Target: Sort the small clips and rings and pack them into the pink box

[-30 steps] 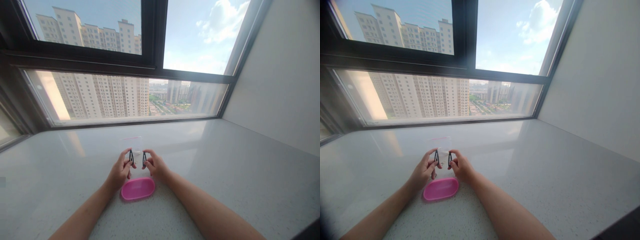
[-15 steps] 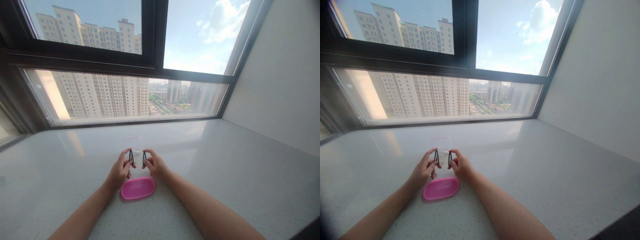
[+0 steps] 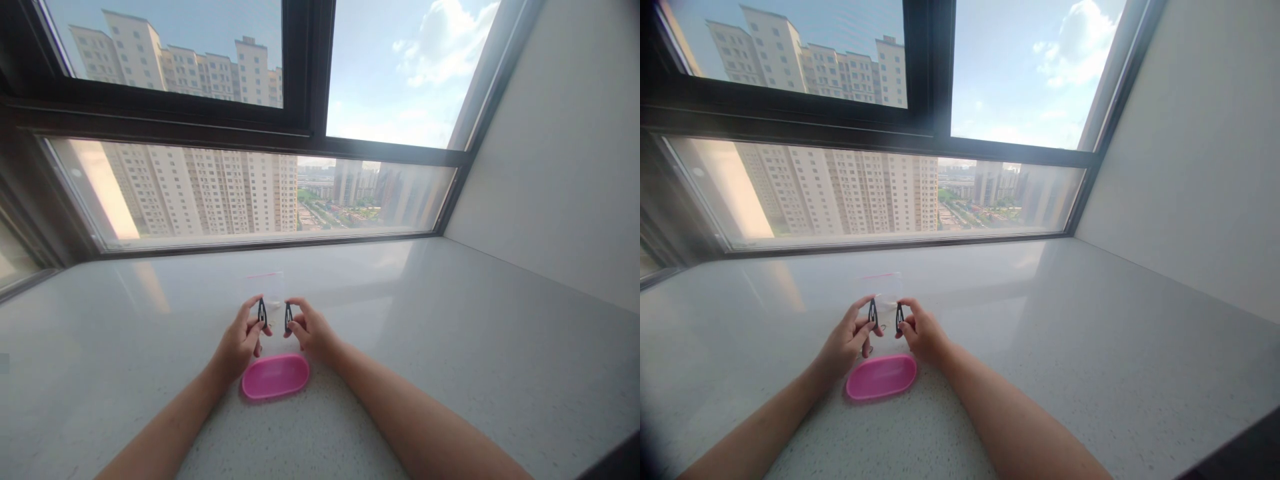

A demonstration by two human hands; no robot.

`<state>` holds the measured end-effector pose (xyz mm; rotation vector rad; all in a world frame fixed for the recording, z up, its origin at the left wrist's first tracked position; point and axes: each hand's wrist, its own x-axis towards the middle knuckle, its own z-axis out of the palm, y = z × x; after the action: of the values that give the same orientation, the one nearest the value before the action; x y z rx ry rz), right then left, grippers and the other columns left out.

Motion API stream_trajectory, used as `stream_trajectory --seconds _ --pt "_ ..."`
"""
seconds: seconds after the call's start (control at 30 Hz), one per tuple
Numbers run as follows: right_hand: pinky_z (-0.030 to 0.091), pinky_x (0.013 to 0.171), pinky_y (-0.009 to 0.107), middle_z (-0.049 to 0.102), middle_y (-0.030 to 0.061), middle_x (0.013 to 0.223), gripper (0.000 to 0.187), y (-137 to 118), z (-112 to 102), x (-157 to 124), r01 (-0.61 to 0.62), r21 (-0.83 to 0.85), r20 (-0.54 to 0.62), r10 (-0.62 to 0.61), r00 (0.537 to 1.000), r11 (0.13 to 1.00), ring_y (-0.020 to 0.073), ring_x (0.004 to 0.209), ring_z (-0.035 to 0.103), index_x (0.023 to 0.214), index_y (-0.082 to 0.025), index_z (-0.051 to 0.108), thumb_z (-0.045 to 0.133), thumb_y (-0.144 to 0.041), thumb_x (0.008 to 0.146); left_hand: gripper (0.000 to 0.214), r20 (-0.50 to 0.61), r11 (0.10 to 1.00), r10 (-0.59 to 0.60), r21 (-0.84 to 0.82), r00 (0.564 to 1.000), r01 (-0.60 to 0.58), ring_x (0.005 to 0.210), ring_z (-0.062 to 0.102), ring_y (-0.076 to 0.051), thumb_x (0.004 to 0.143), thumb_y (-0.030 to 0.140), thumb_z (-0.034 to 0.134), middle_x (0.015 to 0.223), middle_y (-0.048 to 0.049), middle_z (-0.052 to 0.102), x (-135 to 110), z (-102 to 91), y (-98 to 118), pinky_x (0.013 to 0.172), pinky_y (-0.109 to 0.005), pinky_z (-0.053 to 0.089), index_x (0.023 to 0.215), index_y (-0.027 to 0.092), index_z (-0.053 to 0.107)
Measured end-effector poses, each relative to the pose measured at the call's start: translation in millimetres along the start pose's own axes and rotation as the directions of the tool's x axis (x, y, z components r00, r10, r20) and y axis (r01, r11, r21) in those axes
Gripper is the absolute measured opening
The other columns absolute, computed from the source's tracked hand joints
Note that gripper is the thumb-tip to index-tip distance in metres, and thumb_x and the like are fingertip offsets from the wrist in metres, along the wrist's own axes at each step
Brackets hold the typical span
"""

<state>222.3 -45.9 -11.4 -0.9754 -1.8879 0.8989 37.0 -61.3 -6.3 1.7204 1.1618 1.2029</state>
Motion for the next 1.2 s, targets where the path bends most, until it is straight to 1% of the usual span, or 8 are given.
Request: stream_trajectory --seconds 0.17,0.33,0.6,0.93,1.2 --pt "0.036 0.043 0.017 0.066 -0.0022 0.072 0.041 1.3 0.1 0.0 0.006 -0.007 0.007 -0.006 1.0 1.0 0.0057 0.039 0.042 0.121 -0.023 0.037 0.044 -0.015 0.081 0.049 -0.001 1.0 0.001 -0.001 1.0 -0.001 0.035 0.047 -0.006 0.085 0.026 0.041 0.07 0.0029 0.06 0.3 0.1 -1.4 0.041 -0.021 0.045 0.132 0.025 0.027" --pt "0.036 0.047 0.017 0.066 -0.0022 0.07 0.041 1.5 0.9 -0.2 0.024 -0.026 -0.014 -0.024 1.0 0.999 0.0064 0.044 0.044 0.12 -0.022 0.038 0.044 -0.014 0.08 0.049 0.003 1.0 -0.001 -0.006 1.0 0.001 0.035 0.046 -0.005 0.086 0.026 0.041 0.071 0.0026 0.059 0.5 0.0 -2.8 0.041 -0.02 0.045 0.133 0.026 0.026" --pt "0.036 0.046 0.016 0.065 -0.0024 0.069 0.041 -0.1 -0.2 -0.2 0.028 -0.031 0.0 -0.028 1.0 0.999 0.0064 0.043 0.043 0.12 -0.022 0.037 0.044 -0.014 0.08 0.05 -0.009 1.0 -0.002 0.013 1.0 0.002 0.034 0.046 -0.005 0.085 0.025 0.041 0.07 0.0029 0.059 0.2 0.5 -2.3 0.041 -0.019 0.044 0.133 0.026 0.027" --pt "0.036 0.045 0.016 0.066 -0.0023 0.071 0.041 0.8 0.5 -0.1 0.018 -0.028 0.0 -0.017 1.0 0.999 0.0063 0.042 0.044 0.12 -0.022 0.037 0.044 -0.013 0.08 0.051 -0.01 1.0 -0.004 0.009 1.0 0.004 0.035 0.047 -0.006 0.084 0.026 0.042 0.073 0.0011 0.061 0.3 0.1 -2.1 0.041 -0.021 0.045 0.133 0.025 0.027" --pt "0.037 0.046 0.017 0.066 -0.002 0.07 0.041 -0.7 0.4 0.0 0.002 -0.027 0.005 -0.002 1.0 1.0 0.0066 0.043 0.044 0.12 -0.022 0.038 0.045 -0.014 0.08 0.051 -0.012 1.0 -0.006 -0.006 1.0 0.006 0.035 0.046 -0.006 0.084 0.026 0.042 0.072 0.0016 0.061 -0.6 0.9 1.7 0.042 -0.021 0.045 0.133 0.024 0.028"
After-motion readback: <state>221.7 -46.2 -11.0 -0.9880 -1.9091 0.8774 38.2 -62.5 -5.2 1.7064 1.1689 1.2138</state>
